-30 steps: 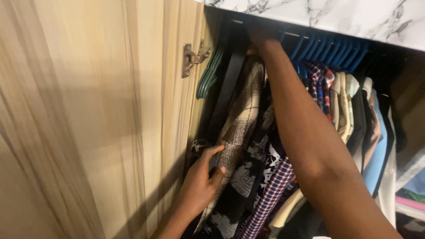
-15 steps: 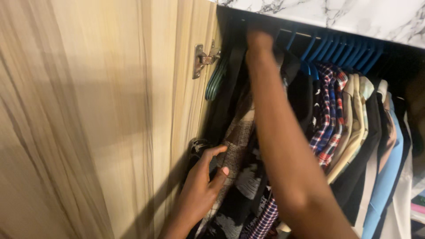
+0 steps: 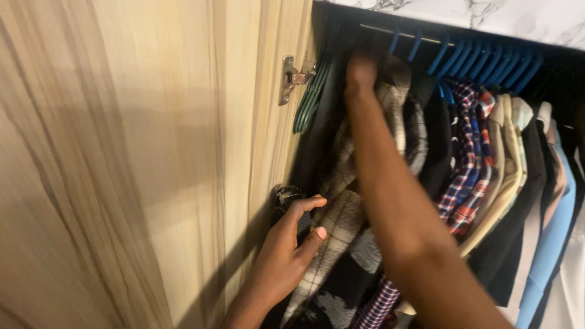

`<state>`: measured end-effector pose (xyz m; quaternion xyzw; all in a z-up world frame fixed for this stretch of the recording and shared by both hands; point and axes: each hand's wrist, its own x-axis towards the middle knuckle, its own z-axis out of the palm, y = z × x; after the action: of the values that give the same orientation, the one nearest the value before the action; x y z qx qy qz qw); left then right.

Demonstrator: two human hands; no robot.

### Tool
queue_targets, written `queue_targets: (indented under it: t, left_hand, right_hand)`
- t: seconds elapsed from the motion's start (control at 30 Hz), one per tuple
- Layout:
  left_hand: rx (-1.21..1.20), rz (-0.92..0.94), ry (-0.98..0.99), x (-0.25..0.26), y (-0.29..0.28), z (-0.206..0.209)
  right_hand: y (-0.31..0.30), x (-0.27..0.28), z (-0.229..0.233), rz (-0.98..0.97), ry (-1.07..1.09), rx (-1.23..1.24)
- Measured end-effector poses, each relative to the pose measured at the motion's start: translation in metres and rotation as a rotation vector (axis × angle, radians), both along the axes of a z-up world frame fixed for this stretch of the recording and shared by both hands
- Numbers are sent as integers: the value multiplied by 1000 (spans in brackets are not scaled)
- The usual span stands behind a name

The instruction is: The person sorts and organizes items of clothing, including a patterned hat, a belt, and shirts, by folding them on a black surface and placing them onto shelves inside a wardrobe.

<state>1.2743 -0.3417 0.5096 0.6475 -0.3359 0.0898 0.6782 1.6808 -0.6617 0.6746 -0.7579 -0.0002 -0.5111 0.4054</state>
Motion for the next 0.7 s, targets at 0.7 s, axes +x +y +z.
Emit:
queue_targets:
  t: [0.7]
  left_hand:
    - [-14, -263, 330, -11, 15, -19]
  right_hand:
    - [-35, 8, -28, 198, 75, -91]
